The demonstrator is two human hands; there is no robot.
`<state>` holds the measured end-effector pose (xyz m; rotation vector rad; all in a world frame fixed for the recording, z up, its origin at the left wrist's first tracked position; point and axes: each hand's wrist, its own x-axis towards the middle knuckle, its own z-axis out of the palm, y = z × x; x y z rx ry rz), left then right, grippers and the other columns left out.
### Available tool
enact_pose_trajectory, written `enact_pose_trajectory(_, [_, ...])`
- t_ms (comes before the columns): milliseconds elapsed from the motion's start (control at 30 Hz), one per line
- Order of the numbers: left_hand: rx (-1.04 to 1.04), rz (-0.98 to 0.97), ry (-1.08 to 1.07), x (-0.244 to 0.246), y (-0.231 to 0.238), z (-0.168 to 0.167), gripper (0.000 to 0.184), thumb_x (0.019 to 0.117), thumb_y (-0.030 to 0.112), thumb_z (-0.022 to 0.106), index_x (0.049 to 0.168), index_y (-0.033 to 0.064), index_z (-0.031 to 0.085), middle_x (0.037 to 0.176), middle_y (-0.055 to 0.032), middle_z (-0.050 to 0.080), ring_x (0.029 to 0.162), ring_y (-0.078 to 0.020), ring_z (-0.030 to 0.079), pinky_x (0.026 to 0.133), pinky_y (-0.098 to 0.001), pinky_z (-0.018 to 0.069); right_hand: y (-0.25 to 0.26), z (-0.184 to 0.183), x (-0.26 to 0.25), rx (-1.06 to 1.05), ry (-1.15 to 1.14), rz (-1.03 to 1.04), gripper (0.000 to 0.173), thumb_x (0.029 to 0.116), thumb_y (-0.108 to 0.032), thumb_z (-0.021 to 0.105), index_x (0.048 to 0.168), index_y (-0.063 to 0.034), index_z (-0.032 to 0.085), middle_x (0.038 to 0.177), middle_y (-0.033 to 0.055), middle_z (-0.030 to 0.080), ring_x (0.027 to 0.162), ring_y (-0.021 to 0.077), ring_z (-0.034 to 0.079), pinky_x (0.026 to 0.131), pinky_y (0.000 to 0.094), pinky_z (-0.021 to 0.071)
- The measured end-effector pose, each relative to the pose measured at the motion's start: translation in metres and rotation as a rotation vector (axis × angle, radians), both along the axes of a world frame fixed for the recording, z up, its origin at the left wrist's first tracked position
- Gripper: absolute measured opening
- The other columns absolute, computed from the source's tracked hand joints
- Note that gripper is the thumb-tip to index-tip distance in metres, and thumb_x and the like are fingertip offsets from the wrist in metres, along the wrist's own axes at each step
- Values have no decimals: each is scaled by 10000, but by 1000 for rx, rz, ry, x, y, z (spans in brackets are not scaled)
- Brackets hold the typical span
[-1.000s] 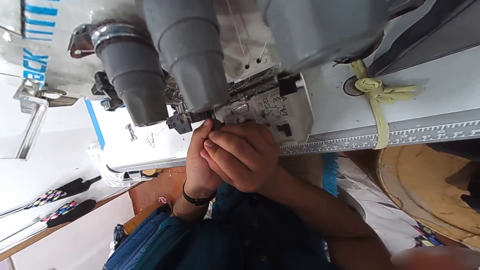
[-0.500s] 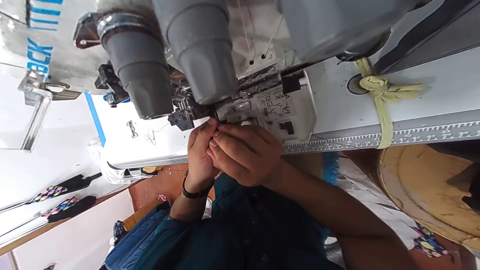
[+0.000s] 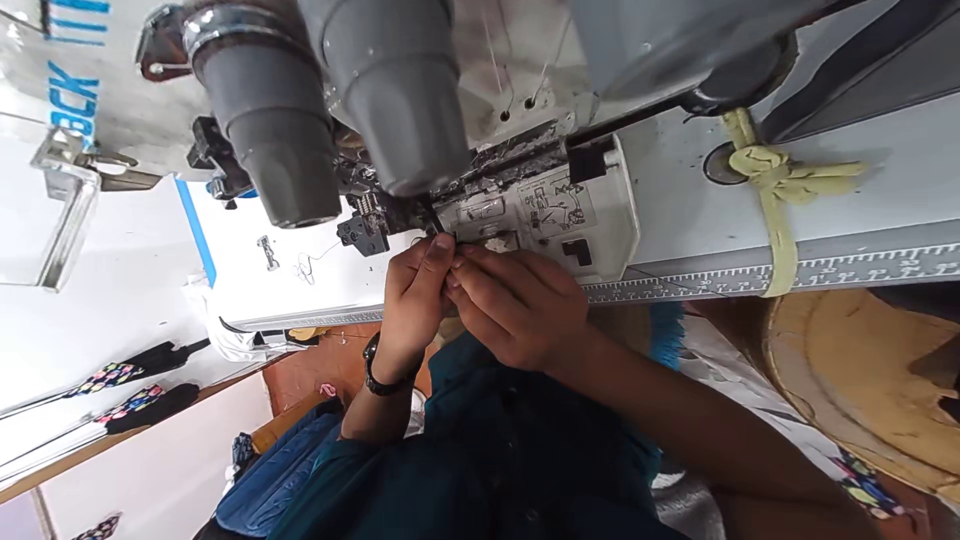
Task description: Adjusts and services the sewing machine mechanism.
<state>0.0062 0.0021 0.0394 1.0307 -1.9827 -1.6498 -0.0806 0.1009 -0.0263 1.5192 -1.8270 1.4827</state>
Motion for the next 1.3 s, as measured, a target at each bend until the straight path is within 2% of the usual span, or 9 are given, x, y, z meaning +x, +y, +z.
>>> enact_pose_trajectory(100, [-18, 1, 23, 1, 1, -3, 377, 1082, 111, 363, 816, 134, 630, 622, 125, 566, 547, 46, 543, 531, -130, 477, 1, -2, 0, -4, 23, -14, 144, 1028, -63, 568, 1017, -69, 711, 1082, 72, 780, 1034, 205, 716, 924, 326, 520])
enact_pose_trajectory(233, [75, -22, 94, 2, 0, -4, 382, 1085, 112, 358, 821, 148, 632, 607, 140, 551, 515, 65, 516, 496, -106, 449, 2, -4, 1, -22, 24, -30, 149, 1033, -59, 552, 1042, -61, 701, 1078, 85, 779, 999, 212, 719, 918, 327, 524])
enact_pose_trajectory(367, [207, -23, 191, 3, -4, -3, 368, 1082, 124, 391, 836, 126, 664, 609, 116, 579, 494, 57, 521, 473, -104, 441, -3, -2, 3, -76, -45, -49, 112, 1024, -134, 623, 1036, -55, 702, 1042, 100, 785, 947, 207, 731, 868, 323, 536])
enact_pose_trajectory(533, [237, 7, 277, 3, -2, -7, 354, 1073, 142, 451, 818, 118, 696, 621, 99, 605, 513, 49, 540, 491, -115, 452, -5, 0, 5, -137, -100, -41, 131, 1002, -146, 670, 1043, -34, 725, 1012, 121, 789, 925, 212, 744, 842, 318, 563])
enact_pose_trajectory(667, [251, 60, 339, 2, 1, -6, 368, 1061, 113, 432, 807, 110, 698, 622, 75, 625, 531, 30, 567, 526, -133, 482, -10, 5, 9, -178, -111, -39, 135, 1002, -130, 660, 1029, -21, 735, 991, 139, 786, 895, 219, 744, 810, 312, 566])
enact_pose_trajectory(1000, [409, 93, 323, -1, 1, -1, 374, 1063, 158, 443, 777, 85, 673, 566, 51, 566, 433, 17, 490, 411, -130, 403, -10, 4, 8, -223, -169, -36, 152, 992, -148, 693, 1033, -8, 734, 983, 151, 780, 908, 229, 755, 832, 308, 597])
enact_pose_trajectory(1200, [386, 111, 326, -5, 5, -1, 388, 1069, 162, 432, 762, 90, 658, 560, 48, 558, 427, 15, 485, 402, -132, 397, -10, 4, 8, -248, -202, -37, 141, 977, -146, 716, 1017, -13, 741, 975, 149, 783, 908, 222, 763, 821, 303, 609])
enact_pose_trajectory(1300, [337, 80, 319, -3, 6, -2, 397, 1074, 152, 420, 765, 108, 664, 574, 58, 580, 453, 21, 511, 433, -131, 425, -10, 2, 9, -230, -184, -32, 128, 979, -146, 713, 1019, -27, 739, 990, 130, 785, 926, 215, 758, 825, 300, 602])
